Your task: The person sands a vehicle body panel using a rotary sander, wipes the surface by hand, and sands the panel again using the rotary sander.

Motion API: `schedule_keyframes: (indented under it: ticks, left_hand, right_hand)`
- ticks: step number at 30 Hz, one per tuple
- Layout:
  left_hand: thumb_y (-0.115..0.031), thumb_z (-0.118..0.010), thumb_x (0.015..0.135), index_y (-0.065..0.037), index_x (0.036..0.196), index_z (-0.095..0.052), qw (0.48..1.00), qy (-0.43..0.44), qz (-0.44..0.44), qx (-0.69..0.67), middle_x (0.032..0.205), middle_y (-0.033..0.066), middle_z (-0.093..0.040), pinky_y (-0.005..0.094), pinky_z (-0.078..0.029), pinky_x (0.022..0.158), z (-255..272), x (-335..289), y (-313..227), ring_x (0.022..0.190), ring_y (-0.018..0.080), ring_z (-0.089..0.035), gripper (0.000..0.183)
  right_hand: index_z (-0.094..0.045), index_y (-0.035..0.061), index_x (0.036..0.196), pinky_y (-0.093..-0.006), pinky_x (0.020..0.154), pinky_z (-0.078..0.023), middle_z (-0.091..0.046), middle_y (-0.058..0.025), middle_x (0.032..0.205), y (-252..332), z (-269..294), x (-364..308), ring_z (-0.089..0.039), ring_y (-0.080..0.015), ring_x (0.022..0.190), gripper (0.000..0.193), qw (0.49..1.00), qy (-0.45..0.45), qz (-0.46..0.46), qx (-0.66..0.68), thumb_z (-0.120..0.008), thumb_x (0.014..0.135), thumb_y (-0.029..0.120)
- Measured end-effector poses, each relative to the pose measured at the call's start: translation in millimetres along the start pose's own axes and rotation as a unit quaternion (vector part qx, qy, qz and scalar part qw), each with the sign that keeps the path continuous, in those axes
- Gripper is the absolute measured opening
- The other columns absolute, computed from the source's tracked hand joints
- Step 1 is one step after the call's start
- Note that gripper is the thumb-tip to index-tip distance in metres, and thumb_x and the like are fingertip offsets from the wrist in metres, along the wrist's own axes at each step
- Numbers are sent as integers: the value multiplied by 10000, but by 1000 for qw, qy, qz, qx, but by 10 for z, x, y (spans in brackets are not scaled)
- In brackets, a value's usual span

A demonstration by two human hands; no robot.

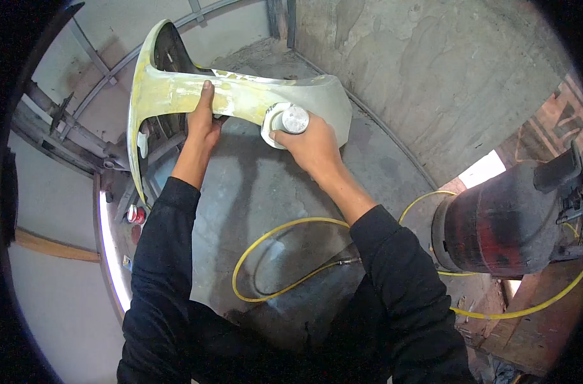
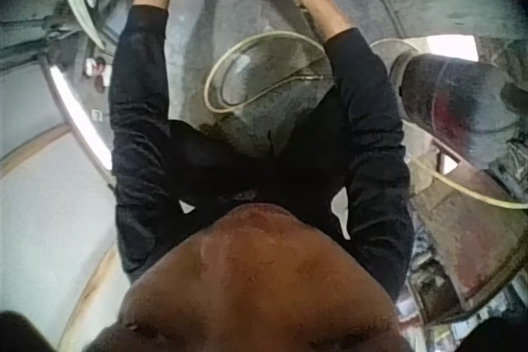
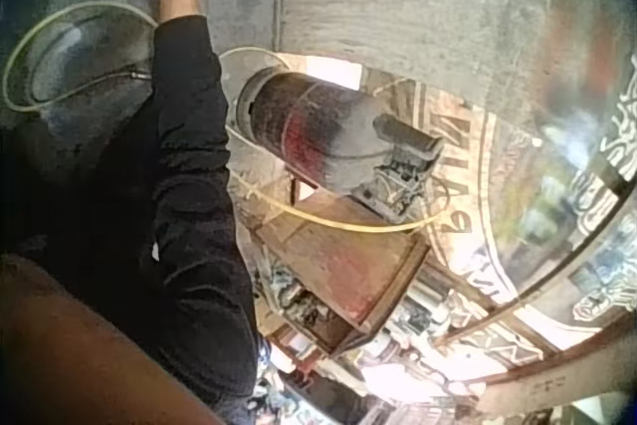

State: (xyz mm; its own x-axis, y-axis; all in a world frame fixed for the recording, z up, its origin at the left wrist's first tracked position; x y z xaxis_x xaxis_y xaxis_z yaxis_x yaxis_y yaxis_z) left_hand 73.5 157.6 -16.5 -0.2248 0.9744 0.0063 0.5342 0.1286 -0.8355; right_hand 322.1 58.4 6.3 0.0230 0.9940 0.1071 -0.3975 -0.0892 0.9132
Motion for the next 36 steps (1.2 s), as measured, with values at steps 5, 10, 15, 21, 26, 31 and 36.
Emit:
schedule_keyframes:
  ticks: [5,10,15,21,26,31,36]
  left_hand:
    - [-261,-753,919,-72,1395,-474,1000,-5,10,12,1323,87,-580,476,-494,991,-57,-36,45,1192,244,-582,584]
    - [-355,-729,930,-93,1367,-500,999,6,-26,29,1292,78,-600,520,-488,994,-31,46,31,1168,247,-605,558]
    - [-246,-762,911,-61,1396,-480,1000,2,-1,4,1335,88,-580,455,-485,1009,-74,7,17,1207,241,-579,590]
    - [-261,-778,899,-50,1375,-498,1000,-26,5,14,1304,89,-595,462,-503,980,-55,-19,-59,1174,251,-597,592]
    - [-250,-773,904,-45,1374,-494,1000,-11,-5,6,1290,93,-602,465,-513,965,-36,32,-60,1153,253,-609,584]
    - [-245,-766,909,-39,1369,-500,1000,-4,1,1,1287,96,-603,458,-513,965,-71,23,-30,1157,247,-609,571]
    - [-344,-690,958,-106,1388,-478,999,8,-24,43,1324,89,-583,558,-472,1004,-51,64,-34,1210,260,-581,535]
  right_hand:
    - [-715,-10,1074,-391,823,-532,-743,-186,982,39,19,-6,-719,-310,922,435,1000,-6,2,-12,-824,748,256]
    - [-715,-6,1075,-402,826,-532,-742,-189,993,90,-3,-10,-718,-325,934,445,1000,-6,9,-7,-829,743,269]
    - [-714,-10,1074,-400,829,-532,-743,-190,994,67,40,12,-719,-327,939,449,999,-20,10,-22,-831,743,270]
    - [-715,-5,1089,-394,832,-531,-745,-184,1004,82,95,17,-722,-315,948,443,1000,-25,15,-11,-831,750,255]
    - [-717,-9,1084,-381,830,-531,-748,-176,994,68,75,35,-725,-297,937,433,999,-30,17,1,-833,752,245]
    - [-718,-8,1084,-377,829,-533,-748,-172,995,73,91,59,-725,-286,937,423,999,-34,18,-2,-830,755,233]
    - [-718,-7,1085,-377,827,-533,-748,-172,1002,63,49,70,-723,-285,935,425,999,-30,28,8,-828,753,233]
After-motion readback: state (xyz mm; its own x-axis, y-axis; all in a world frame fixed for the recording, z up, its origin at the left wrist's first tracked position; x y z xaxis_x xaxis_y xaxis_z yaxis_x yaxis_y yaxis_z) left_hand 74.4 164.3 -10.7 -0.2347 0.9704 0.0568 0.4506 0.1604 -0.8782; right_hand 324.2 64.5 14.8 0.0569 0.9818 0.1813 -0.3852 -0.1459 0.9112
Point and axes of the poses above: each hand's wrist, its own x-axis towards the middle knuckle, its own z-axis out of the back of the hand, y = z × x, the point moved 8 cm from there along x, towards the middle knuckle
